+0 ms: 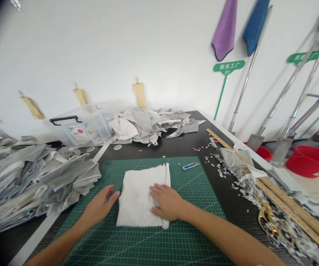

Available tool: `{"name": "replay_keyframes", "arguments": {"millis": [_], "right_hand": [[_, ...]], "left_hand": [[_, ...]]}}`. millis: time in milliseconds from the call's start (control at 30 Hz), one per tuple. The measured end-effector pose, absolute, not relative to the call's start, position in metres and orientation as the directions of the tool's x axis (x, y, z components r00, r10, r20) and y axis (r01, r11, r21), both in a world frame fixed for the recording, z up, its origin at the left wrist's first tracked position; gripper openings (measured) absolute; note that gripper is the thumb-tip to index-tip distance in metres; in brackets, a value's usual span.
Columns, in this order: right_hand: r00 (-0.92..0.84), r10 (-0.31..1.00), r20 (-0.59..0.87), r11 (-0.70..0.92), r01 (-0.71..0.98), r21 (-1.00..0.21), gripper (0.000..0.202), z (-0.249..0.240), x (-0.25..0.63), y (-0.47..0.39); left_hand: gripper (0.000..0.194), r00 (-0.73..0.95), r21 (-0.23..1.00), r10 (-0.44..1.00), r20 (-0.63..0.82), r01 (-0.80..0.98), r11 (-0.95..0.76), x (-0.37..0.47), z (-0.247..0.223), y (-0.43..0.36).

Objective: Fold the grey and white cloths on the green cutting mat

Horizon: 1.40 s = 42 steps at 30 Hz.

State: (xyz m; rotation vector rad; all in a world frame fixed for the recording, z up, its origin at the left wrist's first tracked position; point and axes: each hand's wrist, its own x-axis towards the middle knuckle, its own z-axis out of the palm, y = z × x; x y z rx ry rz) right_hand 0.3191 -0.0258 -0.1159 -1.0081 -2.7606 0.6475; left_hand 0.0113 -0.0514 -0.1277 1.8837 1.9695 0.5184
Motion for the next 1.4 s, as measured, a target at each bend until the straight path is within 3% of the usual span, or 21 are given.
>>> {"name": "replay_keyframes", "arguments": {"millis": [133,267,367,500,600,700,833,933,1033,1133,1200,1300,1400], "right_hand": [[-0.702,0.712,0.017,0.639,0.637,-0.431,0.066,-0.125,0.31,-0.008],[-0.697,0.716,0.052,0.642,0.626,-0.443,0.069,-0.133,0.301,-0.006],[-0.69,0.719,0.082,0.638,0.609,-0.471,0.068,-0.137,0.3,-0.01],[-0.658,0.74,0.136,0.618,0.588,-0.522,0.061,-0.139,0.301,-0.015],[-0.633,0.751,0.185,0.603,0.544,-0.584,0.056,-0.142,0.301,-0.018],[-0.544,0.801,0.25,0.534,0.461,-0.709,0.05,-0.147,0.304,-0.02],[-0.286,0.911,0.296,0.367,0.238,-0.899,0.034,-0.158,0.31,-0.02],[-0.039,0.954,0.296,0.299,0.074,-0.952,0.03,-0.163,0.313,-0.019],[0.228,0.929,0.291,0.286,0.057,-0.957,0.036,-0.166,0.315,-0.018],[0.324,0.912,0.25,0.218,0.134,-0.967,0.046,-0.167,0.319,-0.017],[0.307,0.932,0.191,0.144,0.171,-0.975,0.049,-0.168,0.323,-0.017],[0.23,0.968,0.096,0.046,0.215,-0.975,0.056,-0.171,0.324,-0.016],[0.193,0.98,0.05,0.014,0.182,-0.983,0.066,-0.172,0.321,-0.017]], "left_hand": [[0.073,-0.131,0.701,0.981,-0.141,0.687,0.193,0.018,-0.144,-0.046],[0.077,-0.252,0.89,0.945,-0.209,0.352,0.291,0.044,-0.146,-0.033],[0.076,-0.315,0.938,0.914,-0.255,0.151,0.314,0.053,-0.143,-0.02],[0.055,-0.124,0.887,0.882,-0.454,0.032,0.461,0.05,-0.142,-0.013],[0.042,-0.017,0.876,0.877,-0.481,0.038,0.481,0.05,-0.138,-0.015],[0.032,0.047,0.945,0.944,-0.327,0.034,0.325,0.056,-0.122,-0.012],[0.025,0.06,0.979,0.994,-0.088,0.187,0.076,0.081,-0.091,-0.002],[0.021,0.175,0.923,0.984,0.036,0.373,-0.1,0.114,-0.074,0.0],[0.036,0.368,0.852,0.928,0.052,0.469,-0.233,0.15,-0.064,-0.007],[0.049,0.484,0.822,0.873,0.056,0.475,-0.316,0.171,-0.061,-0.016],[0.039,0.421,0.807,0.898,0.127,0.483,-0.341,0.171,-0.065,-0.018],[0.032,0.174,0.764,0.964,0.203,0.587,-0.267,0.158,-0.082,-0.015],[0.044,0.0,0.767,0.996,0.093,0.638,-0.072,0.147,-0.106,-0.01]]}}
